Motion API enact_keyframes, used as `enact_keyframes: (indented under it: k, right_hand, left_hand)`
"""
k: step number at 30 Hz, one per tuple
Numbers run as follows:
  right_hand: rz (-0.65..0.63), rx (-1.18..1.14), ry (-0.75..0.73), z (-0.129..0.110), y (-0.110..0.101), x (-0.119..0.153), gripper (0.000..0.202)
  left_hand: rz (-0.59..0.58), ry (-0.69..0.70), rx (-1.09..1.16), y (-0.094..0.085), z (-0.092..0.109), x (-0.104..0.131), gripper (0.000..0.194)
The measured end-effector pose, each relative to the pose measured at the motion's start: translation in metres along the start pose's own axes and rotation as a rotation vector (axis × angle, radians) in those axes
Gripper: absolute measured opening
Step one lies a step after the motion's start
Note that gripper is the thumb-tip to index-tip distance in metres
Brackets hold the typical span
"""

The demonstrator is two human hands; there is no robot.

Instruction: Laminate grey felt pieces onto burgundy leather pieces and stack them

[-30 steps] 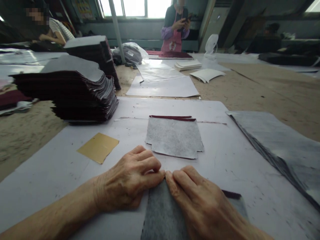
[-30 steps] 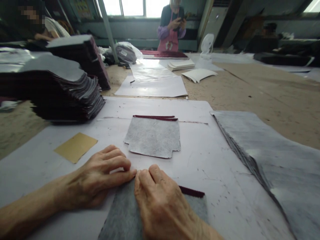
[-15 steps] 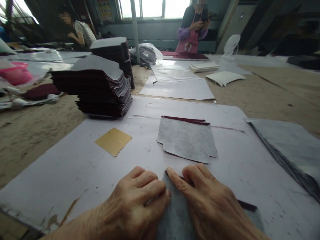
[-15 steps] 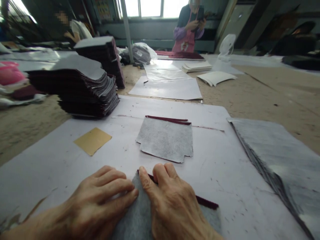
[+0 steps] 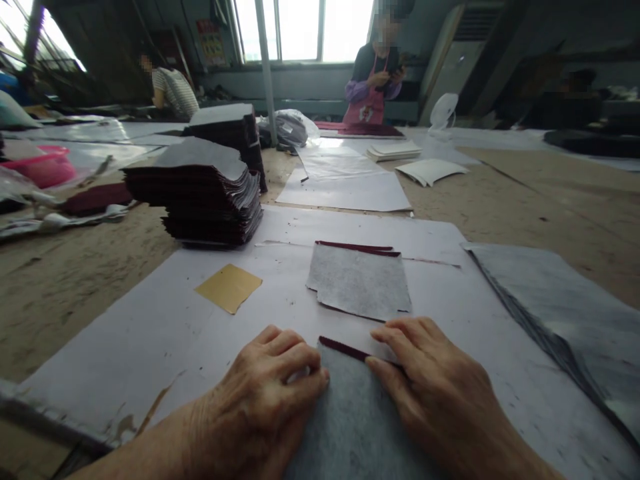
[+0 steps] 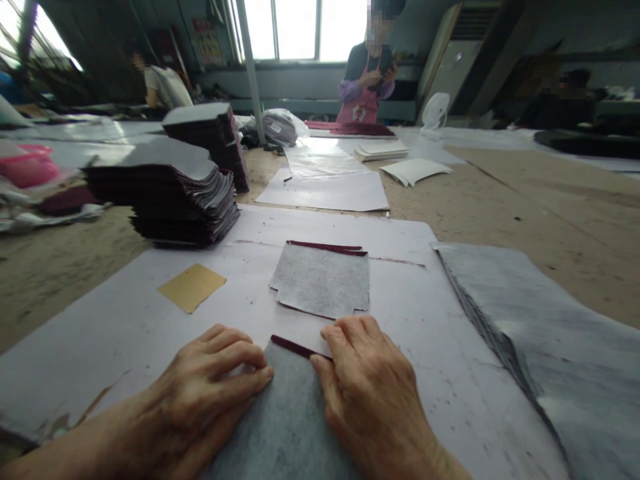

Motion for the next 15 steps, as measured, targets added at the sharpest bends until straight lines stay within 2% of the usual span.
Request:
enact_keyframes:
  k: [2, 5, 7, 11, 13, 15]
  right_hand:
    - [-0.108, 0.034, 0.081, 0.005, 0.0, 0.003, 0.005]
    - [-0.252, -0.027, 0.181, 0.005, 0.006, 0.006, 0.011]
    - [-0.252, -0.063, 0.156, 0.0, 0.008, 0.005, 0.013]
    - [-0.138, -0.073, -0.037, -0.009, -0.003, 0.001, 0.013]
    - [-0.163, -0.081, -0.025, -0.004, -0.01, 0.003, 0.014]
    - [-0.22, -0.1, 0.062, 0.006, -0.016, 0.007, 0.015]
  left_hand:
    - [0.131, 0.052, 0.033, -0.003, 0.0, 0.002, 0.025]
    - [0.316, 0.12, 0.017, -0.006, -0.005, 0.004, 0.03]
    - [0.324, 0.109, -0.084, -0.001, -0.011, 0.002, 0.034]
    - [0.3, 0.171, -0.132, 0.006, -0.015, -0.004, 0.026]
    - [0.275, 0.144, -0.084, 0.007, -0.017, -0.007, 0.024]
    - [0.281, 0.073, -0.078, 0.006, -0.018, -0.009, 0.021]
Point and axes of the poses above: each hand's wrist, its own x-axis away from the middle knuckle, its own y-axis out of the palm, z = x × y, the point moved 5 cm from there along -x, towards the middle knuckle, and after that the axes turned 9 degrees about z, right-handed, at the moved point
